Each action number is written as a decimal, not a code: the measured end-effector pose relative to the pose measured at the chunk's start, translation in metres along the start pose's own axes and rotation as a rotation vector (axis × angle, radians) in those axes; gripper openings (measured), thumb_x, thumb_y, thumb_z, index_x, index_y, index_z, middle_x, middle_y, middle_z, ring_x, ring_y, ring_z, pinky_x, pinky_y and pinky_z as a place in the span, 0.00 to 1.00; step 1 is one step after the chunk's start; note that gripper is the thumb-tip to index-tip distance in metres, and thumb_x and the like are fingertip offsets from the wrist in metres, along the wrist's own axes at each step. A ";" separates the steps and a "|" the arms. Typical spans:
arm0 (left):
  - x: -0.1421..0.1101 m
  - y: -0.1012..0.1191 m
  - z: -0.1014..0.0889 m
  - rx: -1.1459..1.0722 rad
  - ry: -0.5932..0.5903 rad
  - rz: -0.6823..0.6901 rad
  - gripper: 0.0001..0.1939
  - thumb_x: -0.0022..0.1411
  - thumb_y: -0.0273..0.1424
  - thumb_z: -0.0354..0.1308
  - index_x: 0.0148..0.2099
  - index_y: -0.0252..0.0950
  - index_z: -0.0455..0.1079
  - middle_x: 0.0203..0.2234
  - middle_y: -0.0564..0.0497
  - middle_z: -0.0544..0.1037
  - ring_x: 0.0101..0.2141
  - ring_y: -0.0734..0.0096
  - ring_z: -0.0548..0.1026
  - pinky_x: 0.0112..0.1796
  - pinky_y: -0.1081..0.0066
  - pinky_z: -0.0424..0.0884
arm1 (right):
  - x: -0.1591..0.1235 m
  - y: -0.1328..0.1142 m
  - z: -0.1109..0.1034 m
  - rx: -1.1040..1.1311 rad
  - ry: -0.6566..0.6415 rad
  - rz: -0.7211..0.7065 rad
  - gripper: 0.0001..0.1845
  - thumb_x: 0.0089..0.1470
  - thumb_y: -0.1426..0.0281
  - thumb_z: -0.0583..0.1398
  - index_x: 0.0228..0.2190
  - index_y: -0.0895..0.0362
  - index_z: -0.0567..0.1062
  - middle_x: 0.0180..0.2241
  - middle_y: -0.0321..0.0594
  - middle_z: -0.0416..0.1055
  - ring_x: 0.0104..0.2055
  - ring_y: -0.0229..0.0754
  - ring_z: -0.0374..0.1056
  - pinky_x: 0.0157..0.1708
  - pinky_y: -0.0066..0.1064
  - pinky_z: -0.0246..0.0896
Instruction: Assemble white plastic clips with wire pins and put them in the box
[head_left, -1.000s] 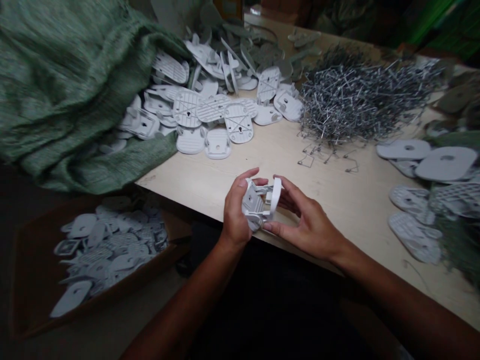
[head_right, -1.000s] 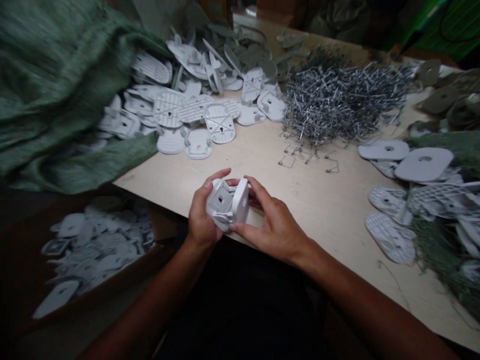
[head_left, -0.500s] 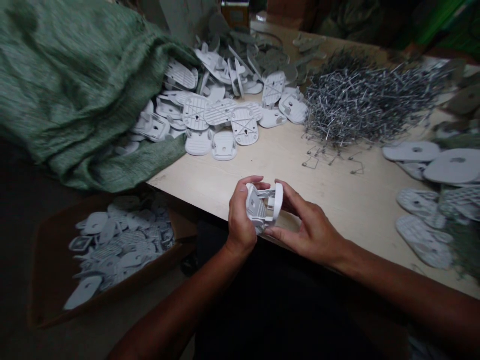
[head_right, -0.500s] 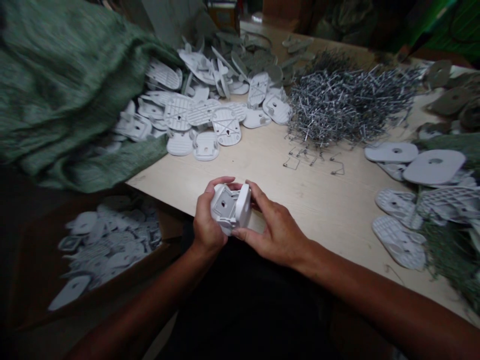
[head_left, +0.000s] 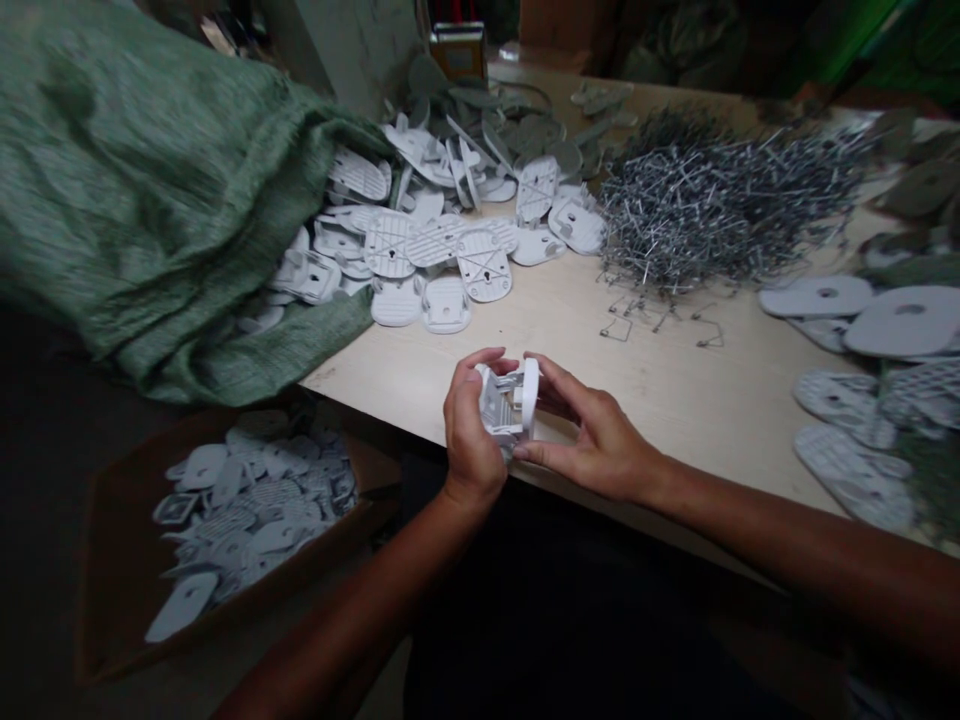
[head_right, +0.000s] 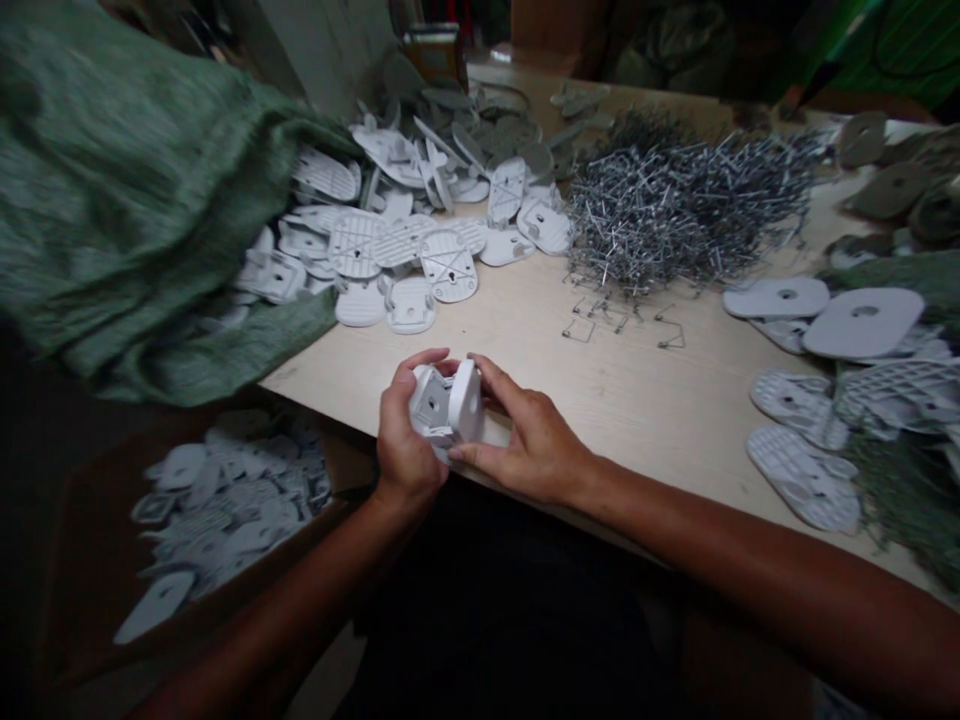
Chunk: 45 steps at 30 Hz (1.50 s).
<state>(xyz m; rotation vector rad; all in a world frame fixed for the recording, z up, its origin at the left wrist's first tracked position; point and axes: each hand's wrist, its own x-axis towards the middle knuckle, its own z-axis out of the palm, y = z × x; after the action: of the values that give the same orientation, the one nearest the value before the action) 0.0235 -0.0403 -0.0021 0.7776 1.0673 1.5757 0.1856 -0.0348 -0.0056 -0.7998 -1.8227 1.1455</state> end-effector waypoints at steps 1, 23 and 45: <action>0.002 0.000 -0.001 0.010 -0.018 0.020 0.21 0.74 0.47 0.52 0.55 0.40 0.77 0.44 0.45 0.82 0.43 0.60 0.81 0.43 0.64 0.77 | 0.002 0.000 0.000 -0.023 0.010 0.004 0.56 0.55 0.59 0.76 0.76 0.47 0.56 0.69 0.49 0.68 0.67 0.58 0.70 0.68 0.56 0.67; 0.001 0.009 -0.004 -0.055 -0.106 0.183 0.13 0.74 0.39 0.55 0.51 0.37 0.75 0.41 0.45 0.80 0.41 0.61 0.80 0.43 0.63 0.78 | -0.006 -0.013 0.009 -0.021 0.084 0.098 0.55 0.52 0.57 0.78 0.72 0.48 0.61 0.64 0.48 0.72 0.63 0.58 0.73 0.66 0.53 0.70; -0.010 0.016 0.006 -0.034 -0.135 0.158 0.16 0.76 0.39 0.49 0.52 0.37 0.74 0.43 0.43 0.82 0.43 0.58 0.81 0.45 0.59 0.78 | -0.010 -0.039 0.002 -0.158 0.038 0.072 0.52 0.57 0.60 0.75 0.74 0.45 0.57 0.66 0.47 0.70 0.64 0.60 0.72 0.64 0.53 0.72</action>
<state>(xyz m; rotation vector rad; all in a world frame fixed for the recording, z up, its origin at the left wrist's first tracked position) 0.0251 -0.0498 0.0154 0.9505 0.8978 1.6438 0.1857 -0.0591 0.0266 -0.9781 -1.8829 1.0330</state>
